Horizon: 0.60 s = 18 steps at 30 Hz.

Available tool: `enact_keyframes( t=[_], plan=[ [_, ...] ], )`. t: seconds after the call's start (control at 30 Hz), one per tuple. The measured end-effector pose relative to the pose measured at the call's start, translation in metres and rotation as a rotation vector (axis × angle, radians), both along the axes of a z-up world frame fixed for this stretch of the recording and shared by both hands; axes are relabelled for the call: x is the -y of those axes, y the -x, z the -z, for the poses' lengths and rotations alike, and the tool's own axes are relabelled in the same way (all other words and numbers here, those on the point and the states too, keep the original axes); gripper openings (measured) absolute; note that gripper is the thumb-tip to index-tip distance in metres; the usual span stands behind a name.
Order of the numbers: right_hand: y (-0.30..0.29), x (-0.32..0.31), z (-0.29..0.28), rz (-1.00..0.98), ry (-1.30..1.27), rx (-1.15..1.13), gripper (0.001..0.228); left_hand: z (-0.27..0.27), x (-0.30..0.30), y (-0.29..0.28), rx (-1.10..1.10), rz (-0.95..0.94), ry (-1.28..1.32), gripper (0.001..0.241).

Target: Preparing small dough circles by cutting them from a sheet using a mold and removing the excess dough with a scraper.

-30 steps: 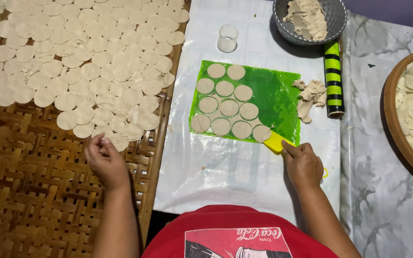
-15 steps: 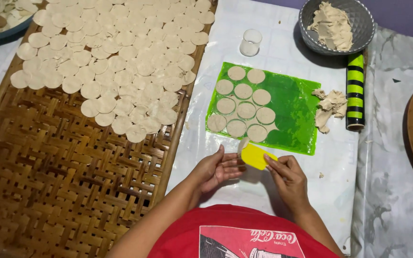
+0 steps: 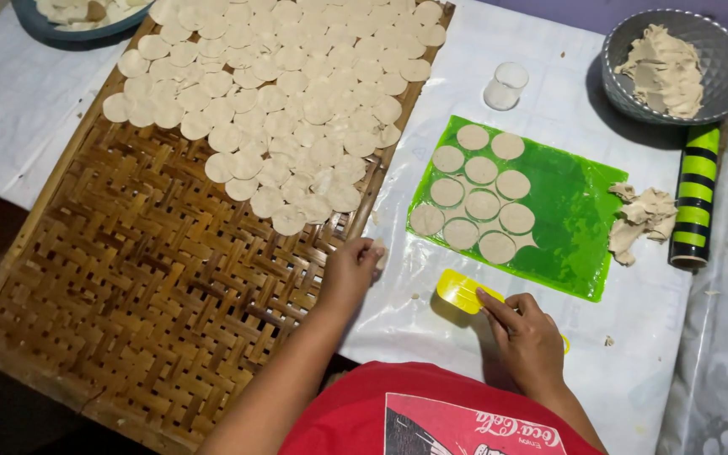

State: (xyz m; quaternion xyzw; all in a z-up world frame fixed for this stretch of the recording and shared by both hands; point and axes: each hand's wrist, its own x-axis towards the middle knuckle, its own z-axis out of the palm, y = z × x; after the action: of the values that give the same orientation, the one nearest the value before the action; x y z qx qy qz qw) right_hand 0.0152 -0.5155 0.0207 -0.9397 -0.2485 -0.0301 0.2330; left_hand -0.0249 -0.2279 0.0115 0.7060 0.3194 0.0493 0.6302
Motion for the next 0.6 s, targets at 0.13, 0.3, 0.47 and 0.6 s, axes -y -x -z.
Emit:
enact_keyframes(
  t=[0.13, 0.3, 0.47, 0.6],
  plan=[
    [0.0, -0.001, 0.001, 0.023, 0.037, -0.027, 0.036, 0.001, -0.036, -0.02, -0.058, -0.036, -0.106, 0.021],
    [0.002, -0.002, -0.001, 0.017, 0.032, -0.024, 0.034, 0.058, -0.081, -0.044, 0.059, -0.099, -0.129, 0.023],
    [0.001, 0.007, 0.003, 0.047, 0.01, -0.039, 0.033, 0.051, -0.082, -0.027, -0.093, -0.159, -0.128, 0.022],
    [0.002, 0.01, 0.001, 0.079, -0.034, -0.055, 0.032, 0.057, -0.085, -0.02, -0.1, -0.199, -0.065, 0.024]
  ],
)
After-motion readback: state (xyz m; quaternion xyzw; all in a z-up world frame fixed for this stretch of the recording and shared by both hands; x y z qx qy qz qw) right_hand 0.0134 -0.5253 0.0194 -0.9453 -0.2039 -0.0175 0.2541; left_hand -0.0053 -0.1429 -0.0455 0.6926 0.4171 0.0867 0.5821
